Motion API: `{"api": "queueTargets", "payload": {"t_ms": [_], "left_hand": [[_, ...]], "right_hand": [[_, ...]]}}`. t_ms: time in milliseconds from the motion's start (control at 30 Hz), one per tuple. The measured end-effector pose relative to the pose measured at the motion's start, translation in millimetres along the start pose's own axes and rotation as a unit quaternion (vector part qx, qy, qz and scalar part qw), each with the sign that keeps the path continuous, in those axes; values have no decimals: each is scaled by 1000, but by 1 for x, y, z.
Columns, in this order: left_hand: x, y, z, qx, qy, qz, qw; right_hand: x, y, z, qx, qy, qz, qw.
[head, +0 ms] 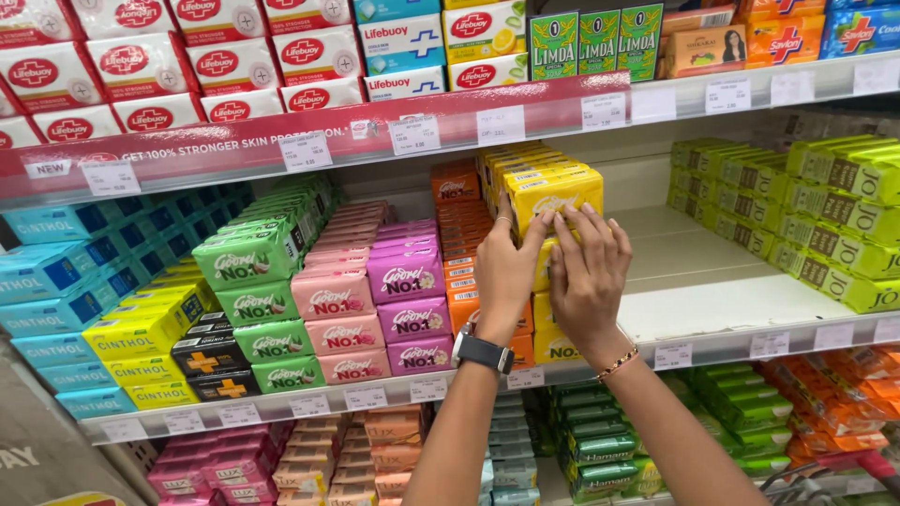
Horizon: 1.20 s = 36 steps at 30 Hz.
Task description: Picking up bars of soap from a store shelf and placing them into a shopping cart.
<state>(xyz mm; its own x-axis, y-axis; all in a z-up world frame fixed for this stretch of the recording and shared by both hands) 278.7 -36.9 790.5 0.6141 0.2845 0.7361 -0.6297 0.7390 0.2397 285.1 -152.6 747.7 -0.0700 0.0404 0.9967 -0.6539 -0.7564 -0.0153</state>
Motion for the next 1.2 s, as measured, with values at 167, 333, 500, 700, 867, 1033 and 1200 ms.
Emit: {"api": "queueTargets", "payload": {"t_ms": [167, 333, 500, 700, 867, 1033, 1200], "left_hand": [[2, -3, 1, 35, 9, 17, 999], [4, -6, -1, 57, 34, 15, 998], [8, -10, -5, 80, 41, 22, 996], [-21, -14, -5, 192, -29, 55, 979], [-97, 9, 20, 179, -195, 87, 960], [-210, 16, -29, 206, -195, 15, 959], [-342, 1, -121, 207, -88, -119, 967]], "right_hand": [[1, 1, -2, -21, 2, -23, 1000], [1, 0, -1, -27, -6, -40, 999], [1, -1, 0, -28, -8, -56, 998], [-10, 13, -4, -73, -13, -116, 990], [-37, 45, -23, -45, -28, -129, 990], [-131, 80, -59, 25, -94, -200, 975], [-273, 100, -105, 89, -173, -361, 912]]}}
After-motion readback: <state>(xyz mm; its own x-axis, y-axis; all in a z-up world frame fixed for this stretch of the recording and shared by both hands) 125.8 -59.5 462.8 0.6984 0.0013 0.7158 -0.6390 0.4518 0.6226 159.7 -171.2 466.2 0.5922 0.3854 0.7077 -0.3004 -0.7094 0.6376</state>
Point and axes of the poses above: each hand's wrist, its own x-axis towards the middle knuckle, its own y-axis out of the back of the hand, z = x × y, the point moved 2 cm from there along x, towards the middle knuckle, and after that the axes turned 7 degrees about x, right-handed, at the moved point
